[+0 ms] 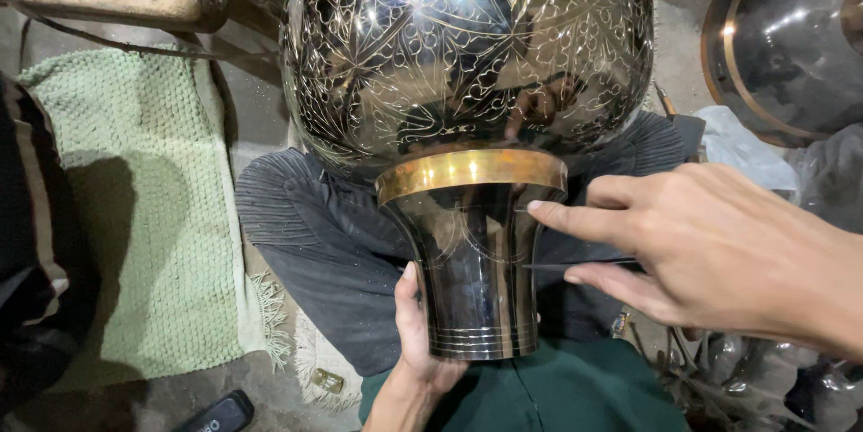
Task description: The person is engraving a decorative pattern onto the neck of a large, polished metal vase using a handheld chisel-like tool. They hold the vase steady with one hand while carefully carving lines with the other, occasionally rotating the vase to access different areas.
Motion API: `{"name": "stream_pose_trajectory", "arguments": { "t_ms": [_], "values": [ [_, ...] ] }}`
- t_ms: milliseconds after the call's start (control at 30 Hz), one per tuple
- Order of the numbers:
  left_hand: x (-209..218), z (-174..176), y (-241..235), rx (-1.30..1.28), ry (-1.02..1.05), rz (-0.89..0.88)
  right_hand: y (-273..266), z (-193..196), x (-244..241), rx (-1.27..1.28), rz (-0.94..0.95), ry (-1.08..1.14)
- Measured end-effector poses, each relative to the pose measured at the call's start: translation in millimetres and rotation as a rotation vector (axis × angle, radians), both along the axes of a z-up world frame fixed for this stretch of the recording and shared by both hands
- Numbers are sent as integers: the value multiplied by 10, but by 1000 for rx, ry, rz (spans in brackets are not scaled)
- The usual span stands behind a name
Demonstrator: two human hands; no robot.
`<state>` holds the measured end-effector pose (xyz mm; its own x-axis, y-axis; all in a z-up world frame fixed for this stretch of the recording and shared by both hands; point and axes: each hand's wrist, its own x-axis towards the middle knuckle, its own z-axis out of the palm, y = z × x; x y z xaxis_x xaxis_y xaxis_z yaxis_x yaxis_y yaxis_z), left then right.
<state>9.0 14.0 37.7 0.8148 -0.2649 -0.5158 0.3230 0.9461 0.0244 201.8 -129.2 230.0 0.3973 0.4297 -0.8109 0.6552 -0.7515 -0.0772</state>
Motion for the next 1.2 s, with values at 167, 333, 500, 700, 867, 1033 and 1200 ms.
{"name": "stream_pose_trajectory", "arguments": {
  "t_ms": [167, 333, 500, 700, 867, 1033, 1200],
  "values": [
    [34, 258, 144, 904, -175, 88, -230, -23, -149, 363, -242, -113],
    [170, 811, 307, 1917, -377, 46, -408, -166, -262, 492, -307, -217],
    [509, 1058, 211, 2141, -501, -101, -435, -183, -283, 552, -221, -284],
    [600, 1106, 157, 2126, -484, -107, -387, -213, -272, 511, -237, -281],
    [590, 1076, 160, 2123, -479, -83, -379, -202, -286, 587, -200, -320],
    [585, 1070, 160, 2124, -477, -86, -381, -190, -300, 581, -216, -314],
    [586, 1066, 161, 2116, -474, -88, -371, -182, -308, 567, -223, -311]
  ]
}}
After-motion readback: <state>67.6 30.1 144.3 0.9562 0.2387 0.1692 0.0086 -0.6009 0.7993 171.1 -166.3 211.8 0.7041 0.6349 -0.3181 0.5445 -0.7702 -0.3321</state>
